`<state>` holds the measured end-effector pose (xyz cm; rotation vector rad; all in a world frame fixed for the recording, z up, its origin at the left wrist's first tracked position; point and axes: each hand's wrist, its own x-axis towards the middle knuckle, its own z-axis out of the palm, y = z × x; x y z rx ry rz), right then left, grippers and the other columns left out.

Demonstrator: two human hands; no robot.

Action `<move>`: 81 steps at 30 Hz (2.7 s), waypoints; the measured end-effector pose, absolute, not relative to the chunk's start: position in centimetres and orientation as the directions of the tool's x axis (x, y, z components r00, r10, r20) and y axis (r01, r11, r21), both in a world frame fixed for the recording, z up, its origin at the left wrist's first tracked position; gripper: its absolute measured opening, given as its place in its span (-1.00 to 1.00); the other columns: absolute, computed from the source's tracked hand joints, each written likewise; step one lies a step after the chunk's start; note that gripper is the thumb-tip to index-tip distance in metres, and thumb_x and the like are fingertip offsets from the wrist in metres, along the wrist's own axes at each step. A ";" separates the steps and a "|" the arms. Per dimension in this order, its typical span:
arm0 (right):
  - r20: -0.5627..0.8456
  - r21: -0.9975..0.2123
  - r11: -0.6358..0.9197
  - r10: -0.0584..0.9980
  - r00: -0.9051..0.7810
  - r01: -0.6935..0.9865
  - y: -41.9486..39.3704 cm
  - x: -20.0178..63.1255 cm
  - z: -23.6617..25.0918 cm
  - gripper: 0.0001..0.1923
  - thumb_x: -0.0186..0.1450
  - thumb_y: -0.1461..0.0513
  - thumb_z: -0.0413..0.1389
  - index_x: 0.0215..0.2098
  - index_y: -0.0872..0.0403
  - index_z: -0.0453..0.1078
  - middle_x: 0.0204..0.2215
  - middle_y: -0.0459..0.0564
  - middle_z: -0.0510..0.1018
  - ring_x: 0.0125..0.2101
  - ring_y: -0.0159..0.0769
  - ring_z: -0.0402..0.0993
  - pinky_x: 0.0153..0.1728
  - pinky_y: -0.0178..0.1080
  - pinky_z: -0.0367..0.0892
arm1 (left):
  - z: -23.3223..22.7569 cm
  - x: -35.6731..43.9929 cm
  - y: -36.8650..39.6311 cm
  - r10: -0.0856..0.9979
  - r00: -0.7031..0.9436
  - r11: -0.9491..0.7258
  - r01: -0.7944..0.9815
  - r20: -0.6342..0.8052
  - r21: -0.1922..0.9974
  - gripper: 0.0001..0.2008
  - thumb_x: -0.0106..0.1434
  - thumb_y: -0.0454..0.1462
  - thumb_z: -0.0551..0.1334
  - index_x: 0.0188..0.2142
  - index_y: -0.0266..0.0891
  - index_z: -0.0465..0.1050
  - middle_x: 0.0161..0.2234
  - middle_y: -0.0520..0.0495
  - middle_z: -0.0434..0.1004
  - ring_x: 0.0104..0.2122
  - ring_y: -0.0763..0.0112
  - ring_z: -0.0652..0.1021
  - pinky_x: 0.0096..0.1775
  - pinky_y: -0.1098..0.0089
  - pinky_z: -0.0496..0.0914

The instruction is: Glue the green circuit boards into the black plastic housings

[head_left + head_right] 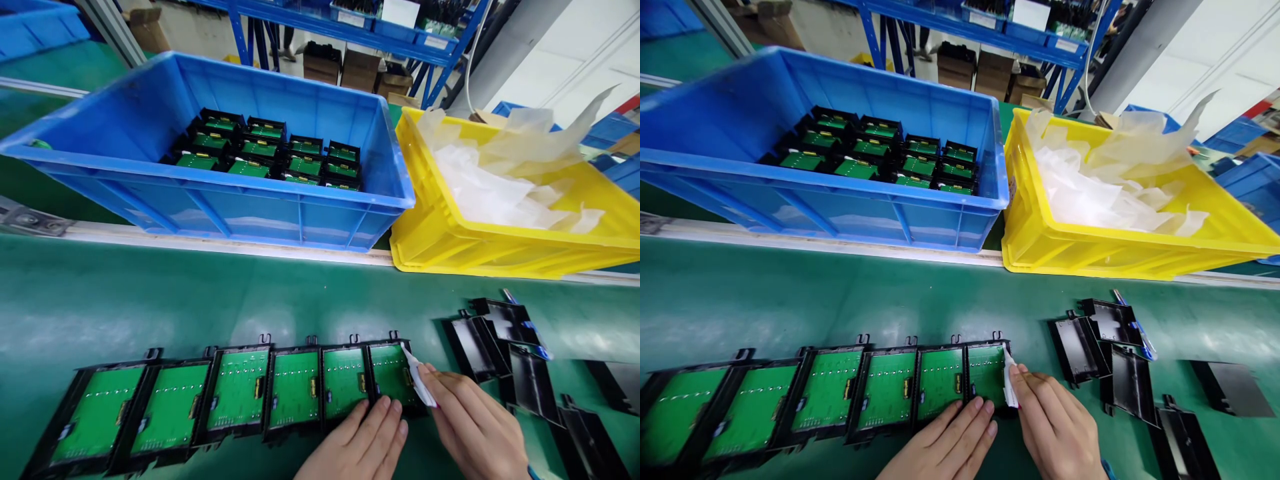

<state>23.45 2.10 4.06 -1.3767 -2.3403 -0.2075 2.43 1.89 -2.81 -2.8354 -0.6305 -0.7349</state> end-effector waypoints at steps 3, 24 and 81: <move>0.420 -0.062 0.507 0.794 -0.439 0.859 2.0 23.5 4.2 -0.77 0.35 0.48 -0.01 -0.09 0.29 0.41 -0.27 0.17 0.57 -0.23 -0.25 0.53 -0.20 -0.26 0.47 | -2.8 2.4 1.9 0.368 0.790 -0.899 0.436 0.491 -0.028 -0.66 0.40 -0.17 0.11 0.09 -0.24 0.42 0.09 -0.06 0.48 0.14 0.25 0.39 0.12 0.28 0.26; 0.457 -0.403 0.173 0.889 0.034 0.898 0.4 23.7 6.0 -0.81 0.30 0.34 0.15 -0.11 0.07 0.45 -0.27 -0.02 0.55 -0.34 -0.32 0.50 -0.23 -0.30 0.35 | -1.7 2.2 1.7 0.368 0.676 -0.903 0.423 0.639 0.074 -0.76 0.41 -0.30 0.09 -0.10 -0.21 0.53 -0.10 0.00 0.59 -0.04 0.35 0.52 0.09 0.27 0.33; -0.054 -0.860 0.178 0.901 -0.431 0.478 5.0 24.4 4.8 -0.87 0.34 0.30 0.11 -0.33 0.16 0.49 -0.45 -0.02 0.48 -0.44 -0.36 0.39 -0.42 -0.35 0.25 | -5.0 1.6 0.4 0.437 0.629 -0.878 0.453 0.643 0.153 -0.81 0.37 -0.34 0.17 -0.09 -0.25 0.54 -0.19 -0.03 0.60 -0.12 0.41 0.58 0.13 0.38 0.38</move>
